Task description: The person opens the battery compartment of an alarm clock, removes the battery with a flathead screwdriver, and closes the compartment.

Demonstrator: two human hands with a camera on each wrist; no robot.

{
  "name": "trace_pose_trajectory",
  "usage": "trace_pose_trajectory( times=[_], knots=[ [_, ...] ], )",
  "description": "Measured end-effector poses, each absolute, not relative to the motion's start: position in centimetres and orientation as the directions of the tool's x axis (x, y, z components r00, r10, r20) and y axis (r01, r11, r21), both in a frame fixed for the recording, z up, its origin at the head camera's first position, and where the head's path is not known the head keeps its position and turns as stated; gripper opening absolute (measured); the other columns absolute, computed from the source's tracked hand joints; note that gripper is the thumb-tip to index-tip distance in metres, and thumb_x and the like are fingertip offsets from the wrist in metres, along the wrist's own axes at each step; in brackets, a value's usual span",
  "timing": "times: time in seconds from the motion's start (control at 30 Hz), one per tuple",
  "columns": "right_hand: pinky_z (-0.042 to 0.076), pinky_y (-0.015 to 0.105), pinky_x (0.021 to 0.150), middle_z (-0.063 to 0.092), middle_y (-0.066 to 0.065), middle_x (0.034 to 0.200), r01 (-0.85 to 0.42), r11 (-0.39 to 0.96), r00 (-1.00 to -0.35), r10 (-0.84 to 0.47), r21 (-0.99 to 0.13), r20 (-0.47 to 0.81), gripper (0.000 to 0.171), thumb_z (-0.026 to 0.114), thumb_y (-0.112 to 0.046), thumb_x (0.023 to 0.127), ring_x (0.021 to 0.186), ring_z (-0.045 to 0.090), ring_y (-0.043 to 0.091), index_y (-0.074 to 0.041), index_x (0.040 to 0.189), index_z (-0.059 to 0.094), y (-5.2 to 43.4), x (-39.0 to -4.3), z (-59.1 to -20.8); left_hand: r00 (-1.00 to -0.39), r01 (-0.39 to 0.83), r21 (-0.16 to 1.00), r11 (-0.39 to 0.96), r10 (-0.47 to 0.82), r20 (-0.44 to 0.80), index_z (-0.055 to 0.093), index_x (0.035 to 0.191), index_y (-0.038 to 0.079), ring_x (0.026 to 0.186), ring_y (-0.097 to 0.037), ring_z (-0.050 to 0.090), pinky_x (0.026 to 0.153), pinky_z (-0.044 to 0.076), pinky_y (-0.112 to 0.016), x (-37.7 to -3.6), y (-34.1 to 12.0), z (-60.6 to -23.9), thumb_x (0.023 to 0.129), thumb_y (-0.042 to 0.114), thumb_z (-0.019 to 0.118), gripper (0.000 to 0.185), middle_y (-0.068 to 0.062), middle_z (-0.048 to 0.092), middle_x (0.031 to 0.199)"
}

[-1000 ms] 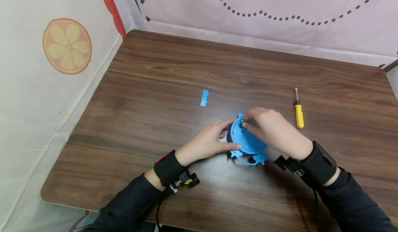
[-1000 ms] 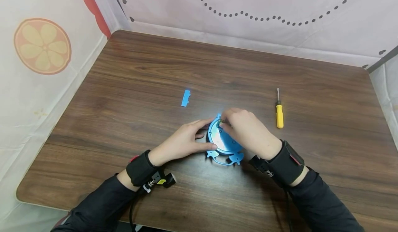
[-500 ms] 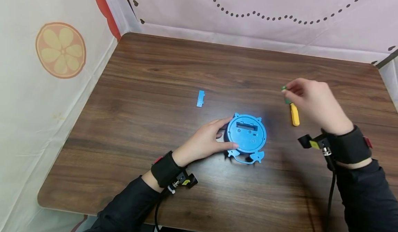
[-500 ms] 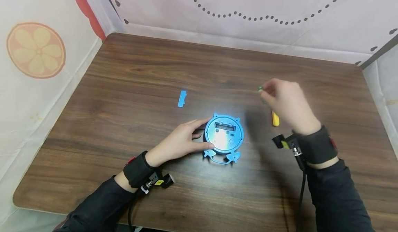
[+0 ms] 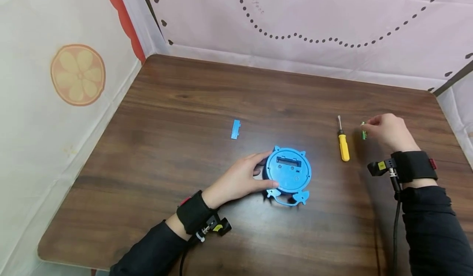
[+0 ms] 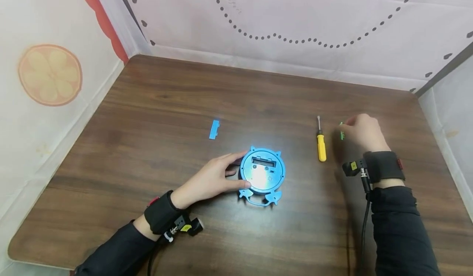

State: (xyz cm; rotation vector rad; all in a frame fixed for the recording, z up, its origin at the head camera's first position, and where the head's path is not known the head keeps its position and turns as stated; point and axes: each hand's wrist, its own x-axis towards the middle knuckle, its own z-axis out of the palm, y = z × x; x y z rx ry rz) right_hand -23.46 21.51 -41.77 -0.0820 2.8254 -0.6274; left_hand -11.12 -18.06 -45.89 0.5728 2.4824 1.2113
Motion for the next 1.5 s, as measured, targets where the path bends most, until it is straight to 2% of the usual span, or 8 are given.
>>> trace_pose_trajectory(
  times=[0.37,0.43,0.7,1.03,1.33,1.5],
  knots=[
    [0.039,0.037,0.059,0.064,0.012,0.074,0.019,0.915,-0.977,-0.069,-0.404,-0.202,0.037,0.058,-0.025,0.100,0.077,0.055,0.034,0.010,0.093,0.071,21.4,-24.5,-43.6,-0.875,0.198,0.825,0.529,0.475,-0.095,0.038,0.155,0.010,0.138,-0.020,0.046,0.100,0.048,-0.028,-10.7,-18.1,-46.1,0.089,0.043,0.077,0.084,-0.009,0.045,0.153],
    [0.038,0.036,0.058,0.063,0.010,0.071,0.014,0.915,-0.979,-0.069,-0.403,-0.191,0.037,0.059,-0.024,0.100,0.076,0.054,0.033,0.008,0.089,0.071,21.5,-24.7,-43.6,-0.874,0.197,0.826,0.529,0.476,-0.096,0.038,0.156,0.010,0.138,-0.020,0.046,0.100,0.048,-0.028,-10.8,-18.0,-45.9,0.089,0.044,0.077,0.084,-0.009,0.045,0.154],
    [0.038,0.036,0.056,0.060,0.008,0.068,0.025,0.912,-0.984,-0.051,-0.409,-0.173,0.036,0.061,-0.025,0.099,0.071,0.053,0.031,0.009,0.089,0.070,21.5,-24.7,-43.7,-0.868,0.195,0.825,0.531,0.484,-0.106,0.035,0.157,0.010,0.138,-0.020,0.046,0.100,0.048,-0.029,-10.9,-17.8,-45.6,0.091,0.041,0.076,0.084,-0.009,0.043,0.155],
    [0.035,0.035,0.056,0.053,0.002,0.061,0.052,0.917,-0.976,-0.037,-0.395,-0.214,0.042,0.061,-0.032,0.098,0.064,0.049,0.026,-0.001,0.073,0.071,21.4,-24.8,-43.7,-0.864,0.188,0.832,0.522,0.490,-0.112,0.034,0.157,0.008,0.138,-0.022,0.046,0.100,0.048,-0.028,-10.9,-17.8,-45.5,0.091,0.040,0.076,0.084,-0.012,0.043,0.155],
    [0.037,0.034,0.055,0.055,0.002,0.059,0.038,0.919,-0.982,-0.038,-0.393,-0.184,0.044,0.063,-0.035,0.098,0.062,0.052,0.025,0.002,0.076,0.072,21.5,-24.5,-43.8,-0.865,0.177,0.830,0.529,0.486,-0.125,0.034,0.157,0.008,0.138,-0.023,0.046,0.100,0.048,-0.027,-11.0,-17.7,-45.5,0.091,0.040,0.076,0.084,-0.012,0.042,0.155],
    [0.035,0.034,0.054,0.051,0.000,0.054,0.028,0.920,-0.985,-0.042,-0.391,-0.169,0.046,0.063,-0.035,0.098,0.057,0.048,0.023,-0.003,0.065,0.068,21.4,-24.3,-43.8,-0.868,0.166,0.833,0.528,0.480,-0.131,0.034,0.157,0.010,0.138,-0.022,0.046,0.099,0.048,-0.027,-11.0,-17.6,-45.6,0.091,0.040,0.076,0.084,-0.012,0.042,0.155]
  ],
)
